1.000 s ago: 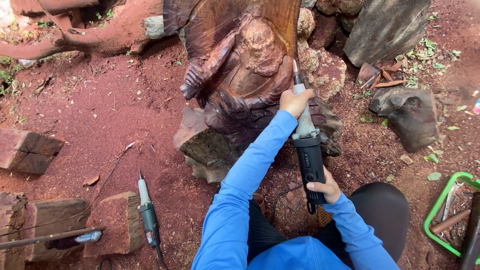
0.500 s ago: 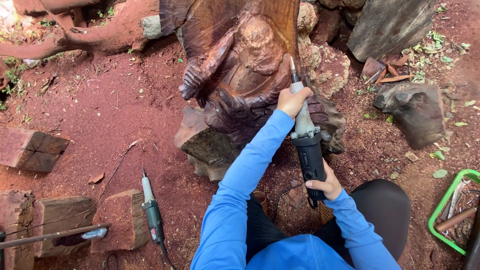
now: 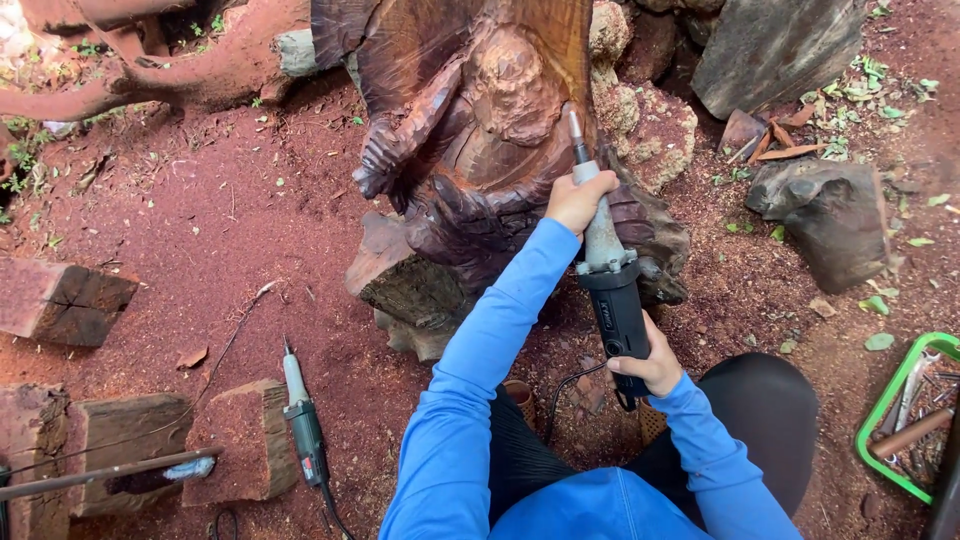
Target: Using a rotary power tool to carve and refine details on a wooden sculpture
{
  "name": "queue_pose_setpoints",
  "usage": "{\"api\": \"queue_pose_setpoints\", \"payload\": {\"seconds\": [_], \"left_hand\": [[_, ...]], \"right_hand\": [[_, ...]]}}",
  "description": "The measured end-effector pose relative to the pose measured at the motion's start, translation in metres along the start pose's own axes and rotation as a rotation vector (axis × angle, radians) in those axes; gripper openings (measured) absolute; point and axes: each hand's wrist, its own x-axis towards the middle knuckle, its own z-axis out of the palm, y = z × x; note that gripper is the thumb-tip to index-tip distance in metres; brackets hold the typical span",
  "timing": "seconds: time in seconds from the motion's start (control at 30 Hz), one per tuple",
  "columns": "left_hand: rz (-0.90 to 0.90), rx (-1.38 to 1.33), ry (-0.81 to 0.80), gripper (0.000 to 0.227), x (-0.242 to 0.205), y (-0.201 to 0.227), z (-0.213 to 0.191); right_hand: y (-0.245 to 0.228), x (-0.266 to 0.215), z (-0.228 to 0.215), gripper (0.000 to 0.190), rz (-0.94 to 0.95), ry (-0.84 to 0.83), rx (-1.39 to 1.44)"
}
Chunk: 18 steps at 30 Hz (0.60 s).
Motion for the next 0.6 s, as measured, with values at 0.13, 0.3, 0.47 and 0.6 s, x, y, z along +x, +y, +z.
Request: {"api": "queue_pose_setpoints", "payload": {"seconds": [0.13, 0.3, 0.47, 0.6], "left_hand": [[-0.037, 0.175, -0.009, 0.055, -0.009, 0.019, 0.006], [-0.072, 0.272, 0.023, 0.071, -0.052, 0.056, 0.008], [-0.11, 0.266, 0.024, 0.075, -0.044, 0.056, 0.015], [-0.141, 0.253, 0.022, 0.075, -0.045, 0.062, 0.015]], "right_hand": [[-0.065, -0.012, 0.065, 0.067, 0.024, -0.01, 0.144], [-0.083, -0.029, 0.059, 0.049, 0.193, 0.076, 0.22], [-0.11, -0.022, 0.056, 0.048, 0.179, 0.074, 0.147], [-0.121, -0.017, 0.056, 0.053, 0.161, 0.055, 0.056]]}}
